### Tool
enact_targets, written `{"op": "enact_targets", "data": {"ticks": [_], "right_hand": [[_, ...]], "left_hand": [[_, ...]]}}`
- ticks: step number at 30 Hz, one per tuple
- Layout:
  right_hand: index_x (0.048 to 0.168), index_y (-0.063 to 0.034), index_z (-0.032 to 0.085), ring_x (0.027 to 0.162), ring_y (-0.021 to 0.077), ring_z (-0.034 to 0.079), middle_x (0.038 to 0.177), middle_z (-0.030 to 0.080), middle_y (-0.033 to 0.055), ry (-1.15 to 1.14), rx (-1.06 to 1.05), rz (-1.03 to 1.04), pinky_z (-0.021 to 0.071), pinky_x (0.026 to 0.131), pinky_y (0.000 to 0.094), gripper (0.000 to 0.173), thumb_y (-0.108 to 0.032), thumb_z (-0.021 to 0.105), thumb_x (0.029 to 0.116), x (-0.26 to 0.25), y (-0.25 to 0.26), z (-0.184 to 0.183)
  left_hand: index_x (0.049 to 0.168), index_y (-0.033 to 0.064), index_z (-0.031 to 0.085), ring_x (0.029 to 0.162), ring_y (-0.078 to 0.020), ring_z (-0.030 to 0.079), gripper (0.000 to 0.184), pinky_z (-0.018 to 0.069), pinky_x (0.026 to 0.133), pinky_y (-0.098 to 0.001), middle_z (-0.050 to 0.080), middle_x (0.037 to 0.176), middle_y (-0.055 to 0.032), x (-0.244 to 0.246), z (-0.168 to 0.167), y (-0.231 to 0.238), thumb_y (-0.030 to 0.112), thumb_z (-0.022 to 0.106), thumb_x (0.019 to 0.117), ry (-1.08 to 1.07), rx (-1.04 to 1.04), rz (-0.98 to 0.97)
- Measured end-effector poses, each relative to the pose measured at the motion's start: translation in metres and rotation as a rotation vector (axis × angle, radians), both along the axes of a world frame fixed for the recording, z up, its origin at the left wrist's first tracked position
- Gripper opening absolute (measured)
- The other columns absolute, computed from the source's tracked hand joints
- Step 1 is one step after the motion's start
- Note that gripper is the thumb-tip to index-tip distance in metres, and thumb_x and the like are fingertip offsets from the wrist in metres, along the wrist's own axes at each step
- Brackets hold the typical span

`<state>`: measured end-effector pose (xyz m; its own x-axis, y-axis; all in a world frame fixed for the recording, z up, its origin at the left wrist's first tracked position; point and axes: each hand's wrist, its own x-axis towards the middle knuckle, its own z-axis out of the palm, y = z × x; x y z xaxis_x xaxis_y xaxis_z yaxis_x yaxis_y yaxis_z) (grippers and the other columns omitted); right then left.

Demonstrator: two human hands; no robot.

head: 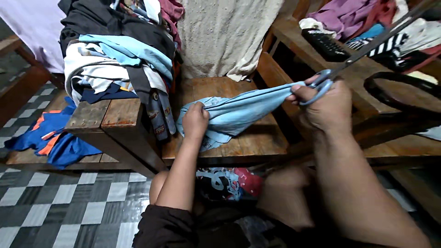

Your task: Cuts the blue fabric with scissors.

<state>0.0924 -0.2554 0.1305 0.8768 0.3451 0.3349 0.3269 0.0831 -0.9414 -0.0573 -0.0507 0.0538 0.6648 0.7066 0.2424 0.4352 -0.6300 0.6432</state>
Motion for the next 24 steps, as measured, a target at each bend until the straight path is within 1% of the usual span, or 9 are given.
{"op": "enact_targets", "data": {"ticks": [5,8,11,13,16,19,21,22,24], "right_hand": [[0.109,-0.0169,0.051,0.065,0.0015,0.067,0.082,0.066,-0.0125,-0.064,0.042,-0.038,0.0600,0.064,0.0206,0.031,-0.002,0.071,0.0896,0.014,-0.008,0.021],[0.105,-0.0195,0.047,0.065,0.0013,0.065,0.080,0.063,-0.0148,-0.129,0.119,-0.083,0.0595,0.064,0.0208,0.034,-0.001,0.069,0.0869,0.024,-0.006,0.044],[0.106,-0.0193,0.044,0.065,0.0021,0.066,0.082,0.063,-0.0141,-0.165,0.134,-0.090,0.0609,0.064,0.0216,0.037,0.000,0.068,0.0861,0.039,-0.003,0.063],[0.106,-0.0192,0.043,0.065,0.0019,0.066,0.082,0.062,-0.0140,-0.181,0.129,-0.078,0.0608,0.064,0.0218,0.036,0.000,0.067,0.0868,0.051,0.002,0.072],[0.106,-0.0190,0.045,0.065,-0.0012,0.065,0.080,0.062,-0.0156,-0.167,0.085,-0.100,0.0587,0.064,0.0176,0.030,-0.002,0.065,0.0901,0.065,0.011,0.086],[0.108,-0.0181,0.048,0.066,-0.0040,0.063,0.080,0.060,-0.0164,-0.135,0.006,-0.082,0.0557,0.066,0.0140,0.016,-0.009,0.058,0.0989,0.095,0.020,0.099],[0.100,-0.0196,0.050,0.064,-0.0059,0.059,0.076,0.058,-0.0175,-0.140,-0.042,-0.039,0.0524,0.066,0.0117,0.008,-0.012,0.053,0.1028,0.118,0.027,0.109],[0.095,-0.0203,0.050,0.062,-0.0070,0.057,0.072,0.057,-0.0181,-0.145,-0.053,-0.024,0.0505,0.064,0.0102,0.013,-0.010,0.051,0.1030,0.123,0.032,0.115],[0.090,-0.0192,0.051,0.061,-0.0078,0.056,0.070,0.057,-0.0180,-0.164,-0.066,-0.028,0.0492,0.064,0.0099,0.017,-0.009,0.049,0.1032,0.126,0.042,0.125]], "left_hand": [[0.116,0.0001,0.069,0.108,-0.0366,0.067,0.023,0.0537,0.091,-0.0560,0.067,0.117,-0.0196,-0.007,0.001,0.013,0.010,0.056,0.0991,0.028,-0.014,0.083],[0.115,-0.0007,0.069,0.108,-0.0365,0.066,0.023,0.0540,0.092,-0.0545,0.067,0.116,-0.0207,-0.010,0.000,0.021,0.008,0.056,0.0981,0.020,-0.028,0.123],[0.114,-0.0020,0.067,0.112,-0.0364,0.064,0.021,0.0525,0.096,-0.0546,0.065,0.118,-0.0213,-0.010,0.000,0.022,0.006,0.055,0.0987,-0.002,-0.089,0.099],[0.110,-0.0031,0.066,0.109,-0.0358,0.066,0.018,0.0528,0.093,-0.0546,0.067,0.116,-0.0217,-0.011,0.001,0.022,0.004,0.054,0.0986,-0.069,-0.144,0.078],[0.104,-0.0052,0.064,0.101,-0.0341,0.067,0.015,0.0548,0.087,-0.0513,0.067,0.109,-0.0219,-0.012,-0.001,0.020,0.002,0.054,0.0965,-0.219,-0.107,0.069],[0.113,-0.0047,0.060,0.094,-0.0320,0.068,0.021,0.0564,0.082,-0.0484,0.066,0.107,-0.0220,-0.014,-0.005,0.019,0.002,0.046,0.0996,-0.374,-0.063,-0.015],[0.118,-0.0040,0.061,0.083,-0.0278,0.070,0.022,0.0584,0.076,-0.0452,0.069,0.096,-0.0193,-0.014,-0.009,0.020,0.012,0.051,0.1047,-0.452,-0.012,-0.126],[0.116,-0.0045,0.063,0.081,-0.0277,0.069,0.024,0.0580,0.076,-0.0455,0.069,0.093,-0.0188,-0.014,-0.009,0.021,0.015,0.058,0.1031,-0.456,-0.007,-0.187],[0.107,-0.0051,0.069,0.087,-0.0284,0.071,0.023,0.0581,0.082,-0.0458,0.071,0.096,-0.0185,-0.015,-0.008,0.021,0.016,0.067,0.0984,-0.445,0.024,-0.253]]}}
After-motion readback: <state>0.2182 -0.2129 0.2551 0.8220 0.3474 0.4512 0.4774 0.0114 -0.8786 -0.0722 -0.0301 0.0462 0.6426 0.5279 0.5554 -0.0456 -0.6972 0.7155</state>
